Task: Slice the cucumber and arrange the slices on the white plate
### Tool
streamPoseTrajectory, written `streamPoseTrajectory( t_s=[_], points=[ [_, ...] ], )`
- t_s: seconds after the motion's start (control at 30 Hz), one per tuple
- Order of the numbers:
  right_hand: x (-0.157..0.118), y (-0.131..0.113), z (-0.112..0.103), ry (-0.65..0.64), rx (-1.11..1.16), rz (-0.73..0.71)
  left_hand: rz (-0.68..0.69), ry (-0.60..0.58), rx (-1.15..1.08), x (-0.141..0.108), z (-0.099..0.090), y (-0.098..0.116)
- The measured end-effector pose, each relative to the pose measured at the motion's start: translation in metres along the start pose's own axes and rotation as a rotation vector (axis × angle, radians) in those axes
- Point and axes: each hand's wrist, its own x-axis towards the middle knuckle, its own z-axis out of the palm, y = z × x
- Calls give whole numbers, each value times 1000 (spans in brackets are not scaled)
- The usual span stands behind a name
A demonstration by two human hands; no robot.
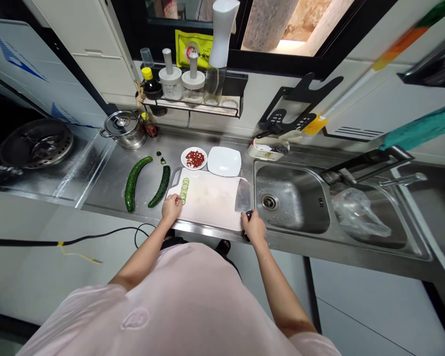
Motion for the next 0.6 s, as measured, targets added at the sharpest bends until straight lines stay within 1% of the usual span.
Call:
streamPoseTrajectory(
  t_s=[0.13,0.3,0.4,0.47,0.6],
  points=[
    [-1,-4,-9,-41,-131,-13,23,13,-45,3,2,13],
    [1,-8,-12,-70,-180,-41,28,-21,-137,17,13,37],
    [2,-8,-12,-89,-192,-53,12,-59,-238,34,24,52],
    [4,-9,-14,-94,-202,-53,-32,-81,-294,48,32,61],
    [16,-15,-25,-40,-188,-64,-131,-115,-351,79,49,74]
  ],
)
